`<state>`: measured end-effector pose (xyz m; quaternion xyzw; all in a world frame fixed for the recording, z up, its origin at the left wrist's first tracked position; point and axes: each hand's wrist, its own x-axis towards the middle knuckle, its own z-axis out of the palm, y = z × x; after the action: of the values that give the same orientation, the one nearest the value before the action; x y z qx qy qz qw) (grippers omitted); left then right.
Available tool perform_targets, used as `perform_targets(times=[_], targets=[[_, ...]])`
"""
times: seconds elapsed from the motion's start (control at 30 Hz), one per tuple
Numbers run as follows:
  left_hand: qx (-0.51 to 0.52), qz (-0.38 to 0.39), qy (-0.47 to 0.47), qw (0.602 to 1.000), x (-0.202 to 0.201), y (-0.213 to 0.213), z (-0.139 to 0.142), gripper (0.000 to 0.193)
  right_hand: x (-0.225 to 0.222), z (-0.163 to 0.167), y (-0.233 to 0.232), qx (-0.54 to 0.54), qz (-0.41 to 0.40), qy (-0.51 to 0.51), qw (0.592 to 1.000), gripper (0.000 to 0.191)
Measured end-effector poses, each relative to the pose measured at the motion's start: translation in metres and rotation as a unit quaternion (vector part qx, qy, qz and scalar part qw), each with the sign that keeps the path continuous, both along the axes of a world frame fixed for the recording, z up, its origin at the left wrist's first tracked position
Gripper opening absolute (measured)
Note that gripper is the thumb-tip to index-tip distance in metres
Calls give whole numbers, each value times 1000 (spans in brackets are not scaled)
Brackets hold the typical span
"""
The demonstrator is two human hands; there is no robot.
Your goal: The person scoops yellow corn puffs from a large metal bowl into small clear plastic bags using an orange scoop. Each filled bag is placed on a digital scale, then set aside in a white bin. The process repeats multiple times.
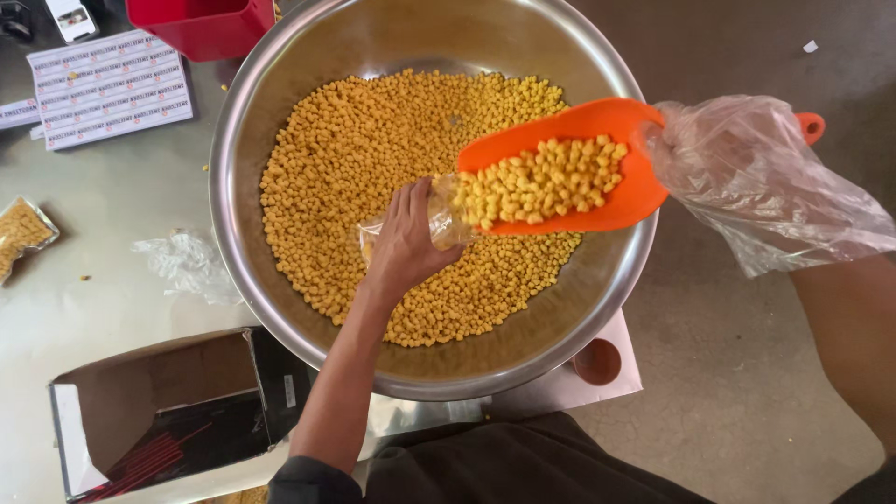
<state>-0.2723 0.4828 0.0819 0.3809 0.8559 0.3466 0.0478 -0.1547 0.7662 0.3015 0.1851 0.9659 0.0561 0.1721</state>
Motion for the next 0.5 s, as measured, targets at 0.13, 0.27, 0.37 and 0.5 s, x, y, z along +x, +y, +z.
perform_targets(times=[0.13, 0.27, 0.37, 0.5], targets=[[13, -7, -2, 1000, 0, 3, -3, 109, 5, 1, 0, 8, 59, 66, 996, 42], [-2, 0, -18, 1000, 0, 5, -5, 116, 16, -5, 7, 32, 54, 83, 995, 37], [15, -7, -7, 1000, 1, 5, -6, 119, 22, -6, 12, 76, 154, 127, 977, 33], [8, -9, -11, 1000, 2, 5, -8, 119, 24, -3, 14, 169, 234, 95, 953, 25]])
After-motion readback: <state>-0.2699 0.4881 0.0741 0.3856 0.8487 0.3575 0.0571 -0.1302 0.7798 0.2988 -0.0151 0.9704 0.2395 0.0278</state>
